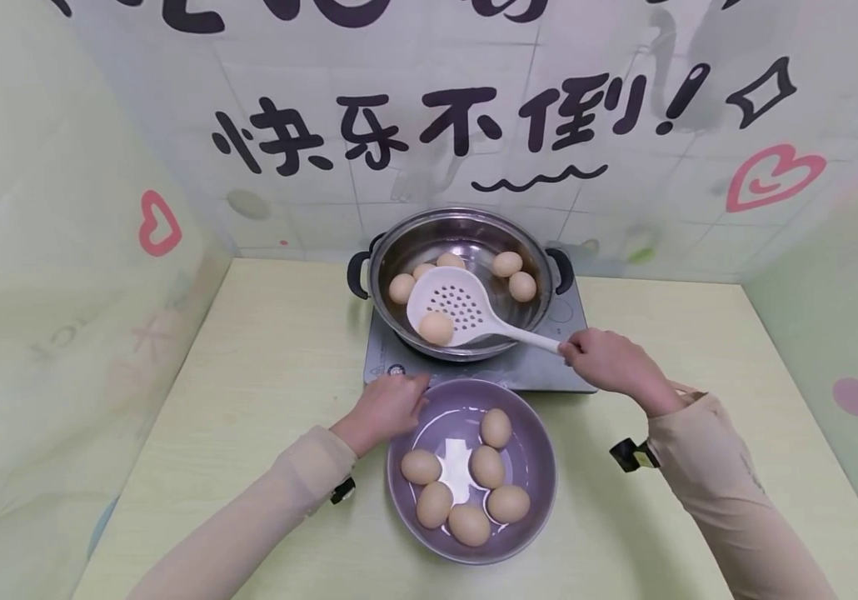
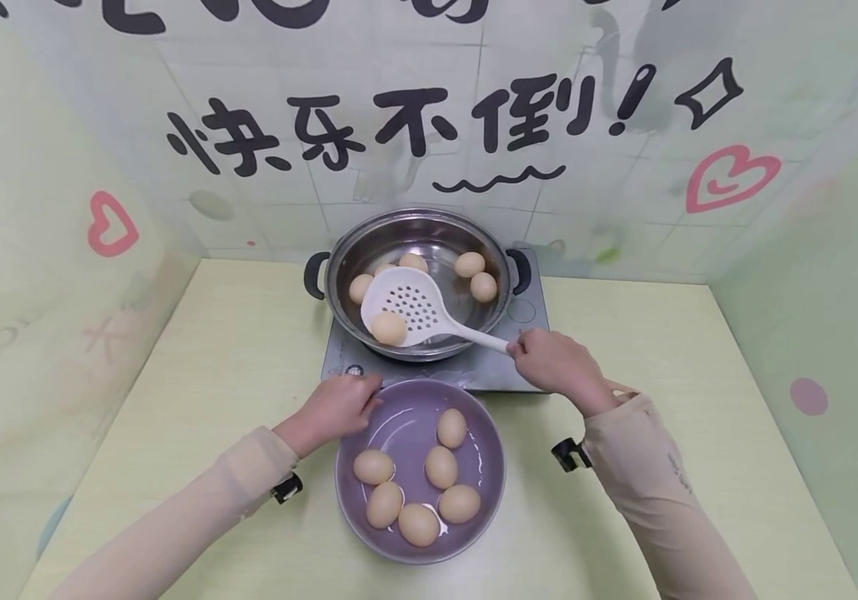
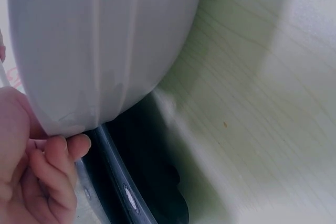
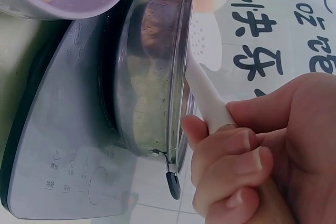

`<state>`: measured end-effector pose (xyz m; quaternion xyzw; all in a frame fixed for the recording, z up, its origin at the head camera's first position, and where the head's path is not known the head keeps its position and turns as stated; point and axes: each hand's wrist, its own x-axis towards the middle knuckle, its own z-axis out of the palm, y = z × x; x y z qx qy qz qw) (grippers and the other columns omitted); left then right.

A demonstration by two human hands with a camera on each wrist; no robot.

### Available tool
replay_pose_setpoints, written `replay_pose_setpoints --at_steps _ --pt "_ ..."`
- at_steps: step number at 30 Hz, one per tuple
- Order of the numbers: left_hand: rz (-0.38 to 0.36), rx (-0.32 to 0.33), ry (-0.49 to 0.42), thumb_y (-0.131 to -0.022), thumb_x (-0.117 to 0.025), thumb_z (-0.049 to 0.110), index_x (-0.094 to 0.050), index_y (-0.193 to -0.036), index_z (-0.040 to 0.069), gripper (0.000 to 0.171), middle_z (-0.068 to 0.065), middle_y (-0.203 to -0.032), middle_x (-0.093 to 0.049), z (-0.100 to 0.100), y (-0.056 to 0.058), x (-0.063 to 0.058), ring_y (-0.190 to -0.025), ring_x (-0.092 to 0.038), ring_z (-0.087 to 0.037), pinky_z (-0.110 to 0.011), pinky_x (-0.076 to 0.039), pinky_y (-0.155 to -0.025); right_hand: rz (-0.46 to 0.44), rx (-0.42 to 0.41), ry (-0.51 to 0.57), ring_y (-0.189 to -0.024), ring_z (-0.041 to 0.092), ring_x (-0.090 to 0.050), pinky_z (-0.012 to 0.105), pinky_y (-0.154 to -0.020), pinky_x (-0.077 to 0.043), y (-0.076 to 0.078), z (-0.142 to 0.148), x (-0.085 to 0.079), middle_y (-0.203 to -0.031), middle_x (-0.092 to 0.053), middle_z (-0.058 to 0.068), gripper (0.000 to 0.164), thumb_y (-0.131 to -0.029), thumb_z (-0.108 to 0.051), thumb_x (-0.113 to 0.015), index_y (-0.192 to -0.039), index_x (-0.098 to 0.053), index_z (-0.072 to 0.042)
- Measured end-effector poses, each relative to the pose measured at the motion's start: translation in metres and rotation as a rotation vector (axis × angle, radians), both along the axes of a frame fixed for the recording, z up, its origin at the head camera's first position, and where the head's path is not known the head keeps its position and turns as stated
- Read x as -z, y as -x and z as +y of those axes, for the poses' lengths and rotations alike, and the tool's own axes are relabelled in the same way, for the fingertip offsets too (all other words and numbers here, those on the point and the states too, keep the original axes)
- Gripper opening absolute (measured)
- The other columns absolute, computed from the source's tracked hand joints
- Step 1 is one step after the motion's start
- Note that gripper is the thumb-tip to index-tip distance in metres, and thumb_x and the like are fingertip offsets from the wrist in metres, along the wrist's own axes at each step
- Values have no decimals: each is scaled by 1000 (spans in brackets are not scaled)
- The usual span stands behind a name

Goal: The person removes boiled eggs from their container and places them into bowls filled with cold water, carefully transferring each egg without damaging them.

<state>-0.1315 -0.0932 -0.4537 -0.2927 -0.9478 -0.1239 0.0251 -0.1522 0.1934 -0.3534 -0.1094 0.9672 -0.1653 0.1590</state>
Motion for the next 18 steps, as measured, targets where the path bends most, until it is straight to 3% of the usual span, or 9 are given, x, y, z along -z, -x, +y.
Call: replay_pose_setpoints --at_steps 11,18 --pt "11 -6 9 -79 -66 14 -55 -79 8 12 -4 -61 -57 1 0 1 -54 -56 -26 -36 -43 -47 -22 -17 31 -53 15 -41 28 -50 -32 -4 9 -6 -65 -50 2 28 -93 -20 -41 -85 -61 -3" --pt "18 -1 6 -78 -66 14 -55 -79 8 12 -4 -60 -56 1 0 2 -53 -55 -25 -36 -42 -46 9 -1 32 -52 15 -39 28 -49 -31 -18 16 -17 -62 -48 1 28 -93 -21 -41 -85 -60 -3"
